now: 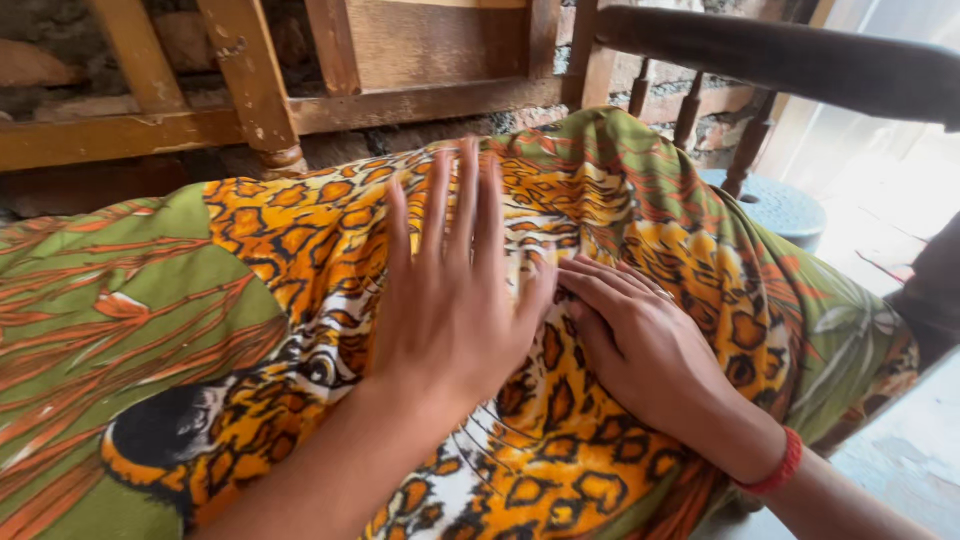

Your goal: The person smooths a patterned bed sheet on a wooden bed frame using both hands. They repeatedly pat and press the fabric to flatten wrinkles and align the sheet across the mattress surface.

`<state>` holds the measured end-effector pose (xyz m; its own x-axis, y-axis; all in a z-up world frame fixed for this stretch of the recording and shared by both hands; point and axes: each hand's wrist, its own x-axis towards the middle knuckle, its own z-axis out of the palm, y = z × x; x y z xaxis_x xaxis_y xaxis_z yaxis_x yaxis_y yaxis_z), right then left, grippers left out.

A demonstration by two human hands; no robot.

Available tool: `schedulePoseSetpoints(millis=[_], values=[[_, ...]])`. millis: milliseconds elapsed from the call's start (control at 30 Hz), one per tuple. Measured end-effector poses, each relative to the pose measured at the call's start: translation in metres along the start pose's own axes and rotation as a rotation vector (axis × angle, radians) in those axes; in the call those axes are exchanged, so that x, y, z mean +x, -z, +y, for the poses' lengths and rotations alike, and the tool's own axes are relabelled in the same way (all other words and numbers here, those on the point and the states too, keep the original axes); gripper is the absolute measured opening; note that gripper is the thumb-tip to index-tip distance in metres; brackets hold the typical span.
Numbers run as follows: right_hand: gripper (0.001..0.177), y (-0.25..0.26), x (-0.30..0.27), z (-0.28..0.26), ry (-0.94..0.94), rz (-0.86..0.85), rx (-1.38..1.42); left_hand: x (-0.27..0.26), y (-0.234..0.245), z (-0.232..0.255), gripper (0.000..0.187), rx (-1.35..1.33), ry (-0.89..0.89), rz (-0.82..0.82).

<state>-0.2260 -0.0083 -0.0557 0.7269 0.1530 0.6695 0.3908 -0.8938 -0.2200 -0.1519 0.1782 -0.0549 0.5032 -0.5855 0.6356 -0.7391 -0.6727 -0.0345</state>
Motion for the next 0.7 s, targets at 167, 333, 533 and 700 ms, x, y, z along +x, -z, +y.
schedulePoseSetpoints(millis=[167, 333, 533, 700], values=[[0.051, 0.028, 0.034, 0.007, 0.222, 0.06, -0.272, -0.006, -0.01, 0.0, 0.088, -0.083, 0.117, -0.247], [0.05, 0.011, 0.027, 0.003, 0.134, 0.264, -0.362, -0.007, -0.016, -0.004, 0.067, -0.122, 0.192, -0.21], [0.068, 0.012, 0.018, -0.017, -0.19, -0.311, -0.123, -0.005, -0.009, -0.003, 0.071, -0.075, 0.283, -0.325], [0.074, 0.017, -0.006, -0.034, -0.026, -0.014, -0.219, -0.003, -0.01, -0.004, 0.069, -0.031, 0.283, -0.372]])
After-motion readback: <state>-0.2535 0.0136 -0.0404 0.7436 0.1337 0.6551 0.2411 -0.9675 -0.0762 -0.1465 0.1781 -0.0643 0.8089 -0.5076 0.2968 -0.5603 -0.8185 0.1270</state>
